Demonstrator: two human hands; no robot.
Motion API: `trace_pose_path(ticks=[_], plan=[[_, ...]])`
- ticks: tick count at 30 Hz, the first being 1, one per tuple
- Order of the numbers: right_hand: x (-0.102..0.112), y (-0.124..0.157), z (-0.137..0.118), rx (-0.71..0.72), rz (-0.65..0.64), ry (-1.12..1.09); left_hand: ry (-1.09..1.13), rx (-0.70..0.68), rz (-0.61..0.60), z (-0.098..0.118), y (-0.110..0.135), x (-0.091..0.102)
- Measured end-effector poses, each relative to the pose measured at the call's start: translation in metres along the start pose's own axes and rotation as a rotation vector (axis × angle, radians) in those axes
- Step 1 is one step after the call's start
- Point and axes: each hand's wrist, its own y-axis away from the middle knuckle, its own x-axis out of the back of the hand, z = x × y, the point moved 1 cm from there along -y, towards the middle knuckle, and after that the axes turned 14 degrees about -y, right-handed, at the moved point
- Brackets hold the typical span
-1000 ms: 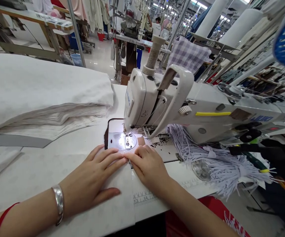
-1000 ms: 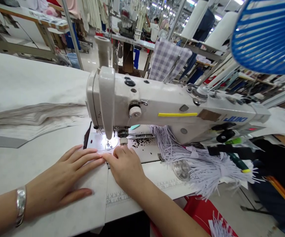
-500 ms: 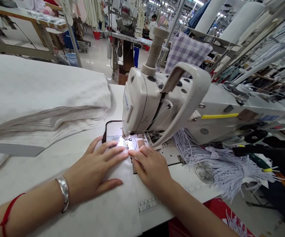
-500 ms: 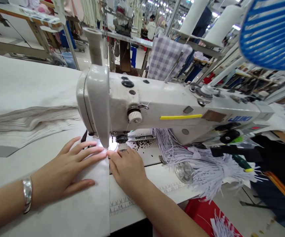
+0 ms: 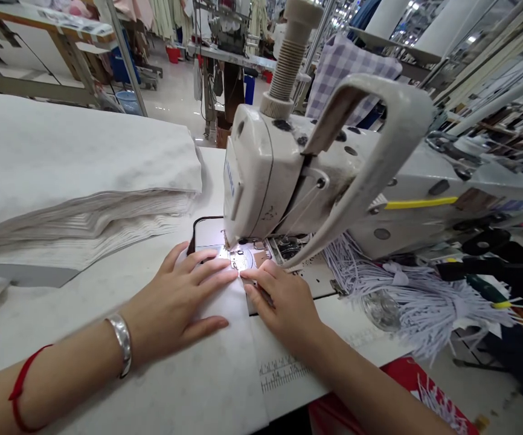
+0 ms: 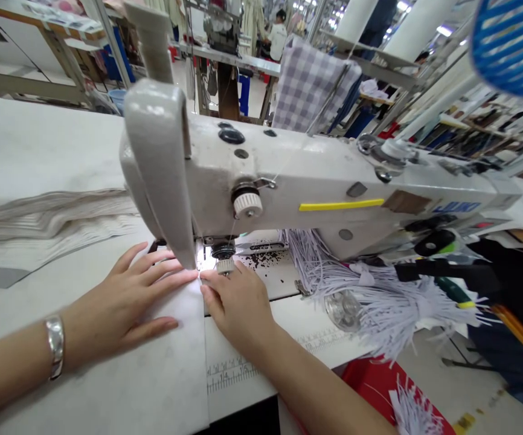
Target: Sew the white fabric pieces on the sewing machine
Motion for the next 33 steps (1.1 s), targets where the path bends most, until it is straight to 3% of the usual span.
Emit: trace_pose_path(ticks=[5, 9, 12, 22, 33], plan=[[-0.004, -0.012, -0.006, -0.15, 0.05, 0.067, 0.023, 0.004, 0.005, -0.001, 0.002, 0.001], [-0.016, -0.018, -0.008, -0.193, 0.146, 0.197, 0.041, -0.021, 0.026, -0.005, 0.006, 0.0], [-0.021, -0.019, -0.01, -0.212, 0.148, 0.24, 0.033, -0.058, 0.028, -0.01, 0.007, 0.0], [-0.024, -0.026, -0.013, -0.356, 0.14, 0.145, 0.028, -0.076, 0.057, -0.015, 0.007, -0.003], [-0.025, -0.031, -0.015, -0.283, 0.24, -0.005, 0.065, -0.07, 0.076, -0.018, 0.006, -0.004]])
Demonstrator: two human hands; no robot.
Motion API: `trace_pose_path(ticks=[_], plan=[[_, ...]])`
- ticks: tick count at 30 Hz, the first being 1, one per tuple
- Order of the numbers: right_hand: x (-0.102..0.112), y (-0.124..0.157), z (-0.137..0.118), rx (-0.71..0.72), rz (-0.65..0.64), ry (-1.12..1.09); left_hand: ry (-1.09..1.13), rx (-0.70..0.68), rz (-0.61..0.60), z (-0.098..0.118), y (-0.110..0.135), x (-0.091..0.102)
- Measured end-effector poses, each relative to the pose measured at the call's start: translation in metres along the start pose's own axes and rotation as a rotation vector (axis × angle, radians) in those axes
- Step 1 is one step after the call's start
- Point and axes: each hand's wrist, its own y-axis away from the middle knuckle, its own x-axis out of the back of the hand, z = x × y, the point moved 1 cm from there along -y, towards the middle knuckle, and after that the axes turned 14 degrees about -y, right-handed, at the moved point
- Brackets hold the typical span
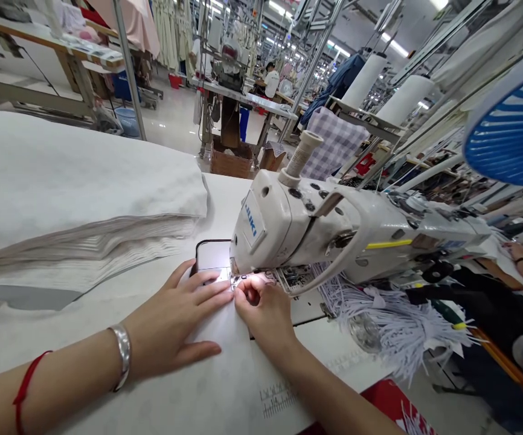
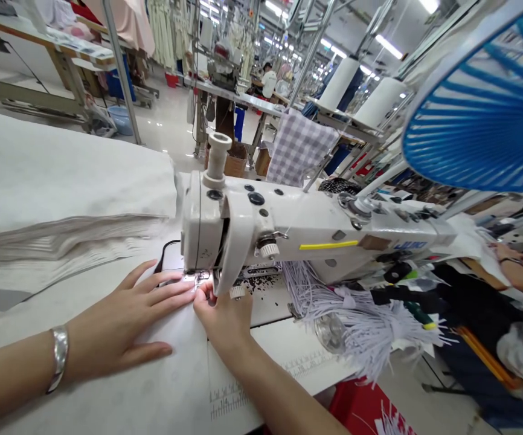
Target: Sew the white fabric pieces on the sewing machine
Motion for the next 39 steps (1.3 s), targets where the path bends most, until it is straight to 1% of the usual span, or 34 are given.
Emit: trace_pose_path(ticks=[3, 7, 10, 13, 15, 20, 22, 24, 26, 30, 32, 34, 39], plan=[[-0.001, -0.001, 0.0, 0.009, 0.006, -0.024, -0.01, -0.007, 0.001, -0.001, 0.0, 0.0], [0.002, 0.002, -0.001, -0.015, -0.016, -0.036, -0.019, -0.014, 0.007, -0.003, -0.001, 0.001], [0.007, 0.01, -0.004, 0.015, -0.04, 0.009, -0.024, -0.021, 0.006, -0.003, -0.002, 0.001], [0.009, 0.016, -0.009, 0.03, -0.038, 0.065, -0.021, -0.056, 0.004, -0.003, -0.002, 0.001], [0.008, 0.017, -0.012, 0.019, -0.031, 0.093, -0.014, -0.077, 0.006, -0.004, -0.003, 0.001], [0.006, 0.015, -0.016, 0.027, -0.073, 0.132, -0.012, -0.103, -0.011, -0.011, -0.005, 0.002], [0.005, 0.016, -0.015, 0.039, -0.066, 0.138, -0.013, -0.128, -0.01, -0.013, -0.007, 0.003], [0.005, 0.017, -0.013, 0.051, -0.051, 0.144, -0.019, -0.144, -0.011, -0.011, -0.007, 0.004], [0.003, 0.019, -0.011, 0.061, -0.032, 0.153, -0.039, -0.108, -0.016, -0.003, -0.006, 0.003], [0.001, 0.02, -0.01, 0.072, -0.013, 0.183, -0.038, 0.087, -0.001, 0.023, 0.001, -0.002], [0.001, 0.02, -0.011, 0.075, -0.01, 0.192, -0.029, 0.131, 0.008, 0.031, 0.004, -0.004], [0.0, 0.02, -0.011, 0.08, -0.01, 0.191, -0.033, 0.11, -0.001, 0.032, 0.005, -0.004], [0.001, 0.021, -0.012, 0.089, -0.017, 0.187, -0.034, 0.06, -0.01, 0.019, -0.001, 0.0]])
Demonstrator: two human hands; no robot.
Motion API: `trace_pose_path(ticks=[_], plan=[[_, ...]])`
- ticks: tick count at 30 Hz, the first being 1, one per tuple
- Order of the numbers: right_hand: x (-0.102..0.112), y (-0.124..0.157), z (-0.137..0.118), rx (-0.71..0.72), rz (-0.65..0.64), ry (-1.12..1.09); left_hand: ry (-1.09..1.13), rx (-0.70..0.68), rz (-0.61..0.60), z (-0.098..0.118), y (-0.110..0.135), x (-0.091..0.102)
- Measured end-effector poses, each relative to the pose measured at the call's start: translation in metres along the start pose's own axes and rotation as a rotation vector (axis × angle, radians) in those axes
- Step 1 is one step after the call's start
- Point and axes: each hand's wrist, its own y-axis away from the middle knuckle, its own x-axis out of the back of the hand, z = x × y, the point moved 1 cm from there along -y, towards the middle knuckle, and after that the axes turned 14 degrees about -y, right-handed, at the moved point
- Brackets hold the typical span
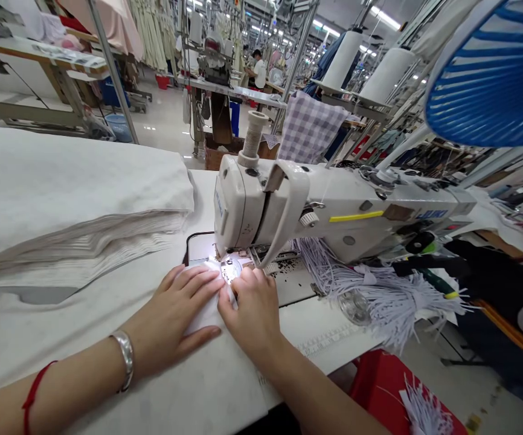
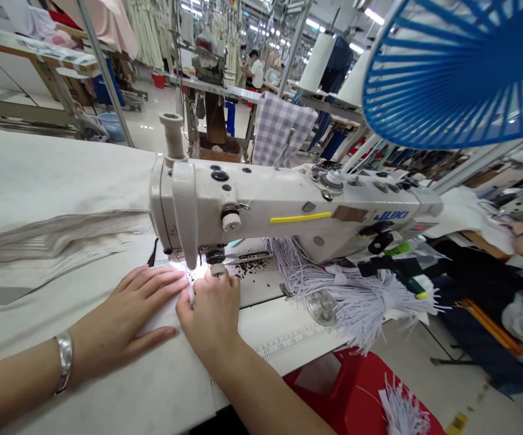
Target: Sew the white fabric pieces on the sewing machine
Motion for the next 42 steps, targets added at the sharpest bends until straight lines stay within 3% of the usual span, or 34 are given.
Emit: trace_pose_path(ticks=[12, 22, 29, 42], plan=[[0.003, 0.003, 0.0, -0.024, -0.062, -0.005, 0.023, 0.067, -0.001, 0.018, 0.009, 0.0], [0.003, 0.004, -0.002, -0.043, -0.083, -0.009, -0.03, -0.054, -0.002, 0.008, 0.003, 0.005], [0.004, 0.005, -0.001, -0.034, -0.103, -0.03, -0.123, 0.067, -0.02, 0.028, 0.023, 0.003], [0.005, 0.008, -0.002, -0.023, -0.082, 0.008, -0.104, -0.034, -0.069, -0.001, 0.008, 0.005]])
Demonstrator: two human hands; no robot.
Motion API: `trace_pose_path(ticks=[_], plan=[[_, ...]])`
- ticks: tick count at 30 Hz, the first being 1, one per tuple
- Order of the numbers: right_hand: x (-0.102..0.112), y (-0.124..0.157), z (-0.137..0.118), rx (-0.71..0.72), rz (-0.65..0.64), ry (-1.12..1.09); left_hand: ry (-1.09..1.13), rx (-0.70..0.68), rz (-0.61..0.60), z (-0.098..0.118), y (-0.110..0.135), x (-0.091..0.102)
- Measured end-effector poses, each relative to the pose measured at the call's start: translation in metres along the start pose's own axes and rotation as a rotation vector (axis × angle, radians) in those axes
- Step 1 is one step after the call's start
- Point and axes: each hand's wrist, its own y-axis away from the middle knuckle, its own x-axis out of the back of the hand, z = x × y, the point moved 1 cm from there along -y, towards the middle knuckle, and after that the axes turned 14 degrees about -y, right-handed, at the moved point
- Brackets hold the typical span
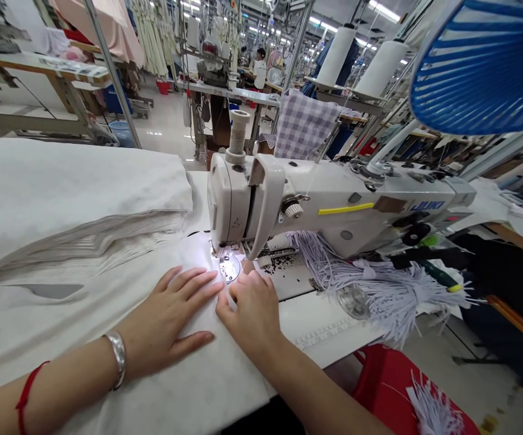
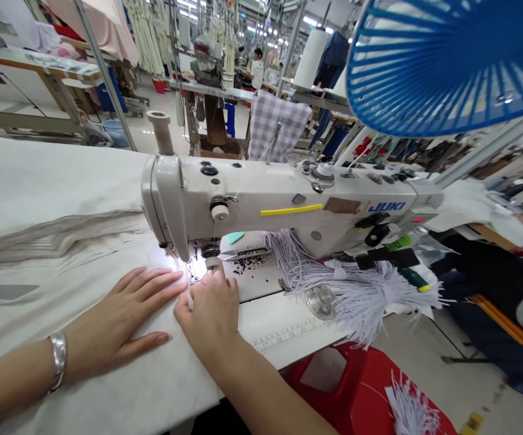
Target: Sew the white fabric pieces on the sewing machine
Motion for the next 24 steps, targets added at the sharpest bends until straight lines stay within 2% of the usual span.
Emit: trace_pose_path(ticks=[3, 5, 9, 12, 15, 24], plan=[[0.0, 0.001, -0.001, -0.006, -0.003, -0.001, -0.021, -0.083, 0.007, -0.004, -0.004, 0.002], [0.0, 0.002, -0.001, -0.005, -0.008, 0.003, -0.071, -0.111, 0.045, 0.002, -0.001, 0.001], [0.001, 0.003, -0.002, -0.001, -0.017, 0.004, -0.118, 0.035, 0.136, 0.028, 0.017, -0.003], [0.002, 0.004, -0.002, 0.0, -0.028, -0.004, -0.129, 0.068, 0.095, 0.04, 0.026, -0.004], [0.003, 0.004, -0.002, -0.008, -0.043, -0.006, -0.1, 0.071, 0.039, 0.038, 0.025, 0.0], [0.003, 0.003, -0.004, -0.043, -0.039, 0.004, -0.048, 0.04, -0.007, 0.017, 0.012, -0.002]])
